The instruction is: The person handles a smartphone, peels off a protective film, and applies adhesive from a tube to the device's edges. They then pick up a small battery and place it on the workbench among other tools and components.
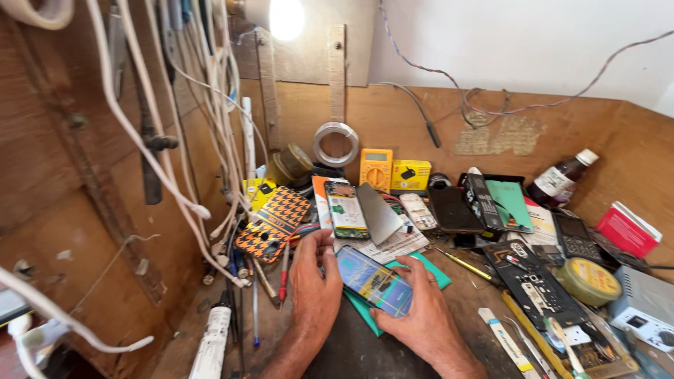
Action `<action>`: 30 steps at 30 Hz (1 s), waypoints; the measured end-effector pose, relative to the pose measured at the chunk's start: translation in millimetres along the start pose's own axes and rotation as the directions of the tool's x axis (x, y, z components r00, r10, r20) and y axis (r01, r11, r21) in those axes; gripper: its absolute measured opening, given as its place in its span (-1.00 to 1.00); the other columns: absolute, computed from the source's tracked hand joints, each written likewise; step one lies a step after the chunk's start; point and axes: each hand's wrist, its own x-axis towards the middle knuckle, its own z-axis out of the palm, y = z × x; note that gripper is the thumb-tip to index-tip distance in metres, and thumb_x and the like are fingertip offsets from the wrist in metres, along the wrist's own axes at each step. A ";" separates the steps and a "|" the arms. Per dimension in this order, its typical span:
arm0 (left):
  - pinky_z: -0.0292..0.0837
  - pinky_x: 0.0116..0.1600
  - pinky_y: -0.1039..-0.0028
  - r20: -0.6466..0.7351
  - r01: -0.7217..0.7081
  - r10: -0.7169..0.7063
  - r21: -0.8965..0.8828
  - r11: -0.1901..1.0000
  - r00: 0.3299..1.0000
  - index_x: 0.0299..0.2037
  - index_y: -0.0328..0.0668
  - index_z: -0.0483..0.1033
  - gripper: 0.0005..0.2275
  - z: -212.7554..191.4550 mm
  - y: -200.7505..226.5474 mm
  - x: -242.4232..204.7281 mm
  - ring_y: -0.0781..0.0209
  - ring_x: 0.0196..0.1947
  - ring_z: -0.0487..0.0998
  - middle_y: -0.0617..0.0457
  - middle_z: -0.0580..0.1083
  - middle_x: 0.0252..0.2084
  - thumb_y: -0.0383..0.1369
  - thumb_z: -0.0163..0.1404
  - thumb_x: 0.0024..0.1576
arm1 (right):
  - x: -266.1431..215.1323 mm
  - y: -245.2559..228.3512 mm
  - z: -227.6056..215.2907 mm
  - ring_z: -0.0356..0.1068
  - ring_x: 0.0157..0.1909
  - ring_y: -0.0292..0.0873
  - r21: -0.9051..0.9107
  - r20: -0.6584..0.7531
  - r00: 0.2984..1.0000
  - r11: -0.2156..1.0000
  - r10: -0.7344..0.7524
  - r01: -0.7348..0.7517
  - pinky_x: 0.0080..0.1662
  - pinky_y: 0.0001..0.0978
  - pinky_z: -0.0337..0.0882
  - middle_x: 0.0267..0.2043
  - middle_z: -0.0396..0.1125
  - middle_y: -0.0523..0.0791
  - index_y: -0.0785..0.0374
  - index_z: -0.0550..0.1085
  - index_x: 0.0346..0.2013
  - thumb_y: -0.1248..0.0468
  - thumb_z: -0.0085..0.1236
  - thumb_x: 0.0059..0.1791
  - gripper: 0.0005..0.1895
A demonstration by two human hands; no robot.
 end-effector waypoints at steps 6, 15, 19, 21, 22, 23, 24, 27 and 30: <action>0.54 -0.04 0.37 0.109 -0.049 0.060 -0.099 0.994 0.992 0.03 -0.34 0.48 -0.75 22.2 22.2 5.3 0.14 -0.14 0.63 -0.05 0.56 -0.14 -0.57 -0.08 0.14 | -0.4 6.2 0.3 0.33 0.21 0.03 -0.021 -0.054 0.995 0.996 -0.086 0.085 0.18 -0.15 0.32 0.12 0.37 0.05 0.25 0.29 0.22 0.20 0.53 -0.37 -0.07; 0.54 -0.11 0.44 0.189 0.091 -0.061 -0.151 0.984 0.980 0.06 -0.31 0.47 -0.75 14.5 35.7 13.3 0.22 -0.21 0.63 -0.03 0.59 -0.20 -0.52 -0.08 0.18 | 96.3 55.2 -93.0 0.42 0.07 0.08 -0.285 -0.555 0.832 0.938 0.007 -0.197 0.17 -0.01 0.36 -0.05 0.52 0.03 0.30 0.51 0.01 0.07 0.27 0.00 -0.58; 0.56 -0.14 0.48 0.201 0.087 -0.057 -0.143 0.986 0.978 0.04 -0.30 0.49 -0.76 18.2 41.9 19.5 0.27 -0.22 0.65 0.00 0.61 -0.22 -0.51 -0.09 0.18 | 150.9 85.4 -116.5 0.30 0.12 0.34 -0.511 -0.497 0.864 0.776 0.084 -0.370 0.09 0.17 0.35 0.03 0.40 0.22 0.42 0.50 -0.03 -0.06 0.36 -0.09 -0.38; 0.54 -0.16 0.46 0.240 0.099 -0.061 -0.148 0.984 0.969 0.04 -0.29 0.50 -0.75 20.5 41.8 24.9 0.25 -0.29 0.64 0.01 0.63 -0.24 -0.52 -0.08 0.17 | 167.2 93.5 -119.5 0.27 0.18 0.37 -0.524 -0.407 0.858 0.690 0.312 -0.500 0.07 0.22 0.36 0.07 0.38 0.23 0.41 0.52 -0.04 -0.14 0.35 -0.10 -0.34; 0.54 -0.15 0.47 0.253 0.118 -0.078 -0.147 0.982 0.964 0.04 -0.29 0.50 -0.75 20.7 40.9 27.3 0.26 -0.28 0.65 0.01 0.63 -0.25 -0.51 -0.08 0.17 | 172.3 96.0 -121.0 0.28 0.19 0.36 -0.526 -0.407 0.853 0.679 0.328 -0.512 0.09 0.21 0.37 0.08 0.39 0.22 0.40 0.54 -0.04 -0.12 0.35 -0.12 -0.35; 0.54 -0.15 0.47 0.266 0.137 -0.094 -0.146 0.980 0.959 0.04 -0.28 0.50 -0.75 20.1 39.6 29.2 0.28 -0.27 0.65 0.01 0.63 -0.25 -0.51 -0.08 0.18 | 175.1 98.3 -123.2 0.29 0.21 0.34 -0.527 -0.407 0.847 0.669 0.343 -0.524 0.11 0.20 0.38 0.09 0.40 0.20 0.39 0.55 -0.05 -0.10 0.36 -0.13 -0.37; 0.55 -0.15 0.48 0.281 0.159 -0.114 -0.144 0.977 0.953 0.04 -0.28 0.50 -0.75 19.4 38.2 29.9 0.29 -0.27 0.65 0.01 0.63 -0.26 -0.50 -0.09 0.18 | 175.3 101.1 -125.8 0.30 0.22 0.33 -0.529 -0.406 0.840 0.656 0.361 -0.538 0.13 0.19 0.38 0.10 0.42 0.19 0.39 0.57 -0.05 -0.08 0.37 -0.14 -0.38; 0.56 -0.18 0.49 0.294 0.202 -0.140 -0.194 0.960 0.946 0.05 -0.27 0.49 -0.75 20.5 36.6 35.4 0.29 -0.29 0.64 0.00 0.62 -0.27 -0.50 -0.09 0.18 | 176.6 109.5 -134.5 0.47 0.12 0.26 -0.524 -0.368 0.853 0.675 0.370 -0.519 0.10 0.11 0.48 -0.01 0.51 0.18 0.39 0.64 -0.17 -0.13 0.33 -0.11 -0.41; 0.58 -0.20 0.51 0.321 0.271 -0.209 -0.160 0.949 0.924 0.04 -0.24 0.50 -0.76 26.2 36.2 39.3 0.32 -0.32 0.67 0.01 0.64 -0.30 -0.49 -0.11 0.19 | 183.9 123.4 -137.3 0.40 0.07 0.23 -0.566 -0.331 0.835 0.615 0.441 -0.549 -0.02 0.09 0.47 -0.06 0.46 0.14 0.40 0.63 -0.24 -0.18 0.45 -0.19 -0.35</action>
